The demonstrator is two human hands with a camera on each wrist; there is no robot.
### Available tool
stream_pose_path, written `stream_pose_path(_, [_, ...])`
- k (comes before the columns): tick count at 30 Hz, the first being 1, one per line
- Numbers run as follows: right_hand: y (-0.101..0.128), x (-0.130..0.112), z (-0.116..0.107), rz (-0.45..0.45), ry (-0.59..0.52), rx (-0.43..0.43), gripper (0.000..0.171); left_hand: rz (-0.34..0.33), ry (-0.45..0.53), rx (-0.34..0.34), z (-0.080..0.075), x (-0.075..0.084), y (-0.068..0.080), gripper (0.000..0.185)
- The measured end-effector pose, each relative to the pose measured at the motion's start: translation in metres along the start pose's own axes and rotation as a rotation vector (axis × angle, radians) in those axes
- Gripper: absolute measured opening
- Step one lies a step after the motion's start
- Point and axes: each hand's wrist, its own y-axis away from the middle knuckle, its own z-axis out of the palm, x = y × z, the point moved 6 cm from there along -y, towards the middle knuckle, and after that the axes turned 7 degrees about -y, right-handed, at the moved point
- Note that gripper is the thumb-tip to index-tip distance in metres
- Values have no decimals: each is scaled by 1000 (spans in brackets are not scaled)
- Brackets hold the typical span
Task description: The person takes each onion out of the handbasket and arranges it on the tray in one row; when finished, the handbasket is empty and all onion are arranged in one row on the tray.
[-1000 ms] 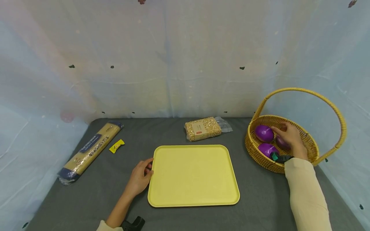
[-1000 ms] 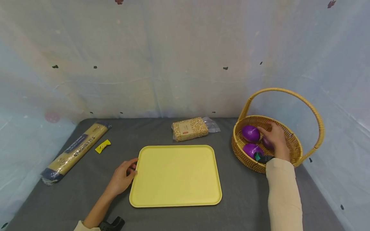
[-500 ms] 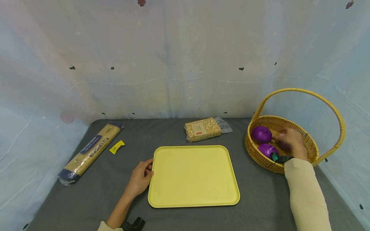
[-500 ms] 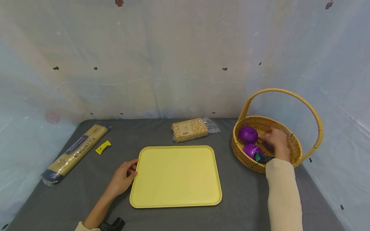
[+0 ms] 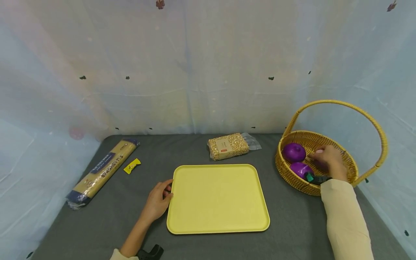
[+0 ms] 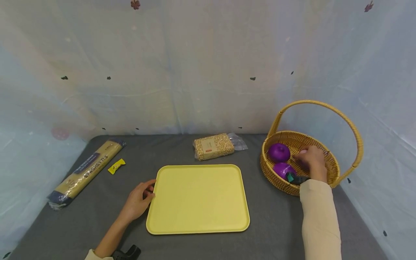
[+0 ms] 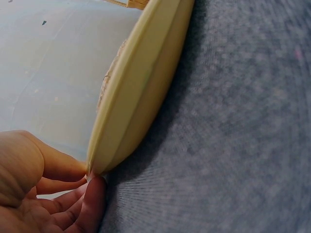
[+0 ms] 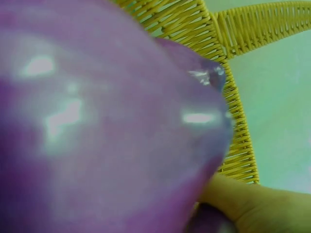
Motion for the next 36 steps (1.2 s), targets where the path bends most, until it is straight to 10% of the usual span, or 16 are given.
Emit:
stream_pose_path(19, [18, -81, -34, -274, -55, 126, 51, 1, -7, 4, -1, -1, 0, 43])
stream_pose_path(36, [41, -149, -21, -437, -167, 123, 44, 6, -9, 2, 0, -1, 0, 43])
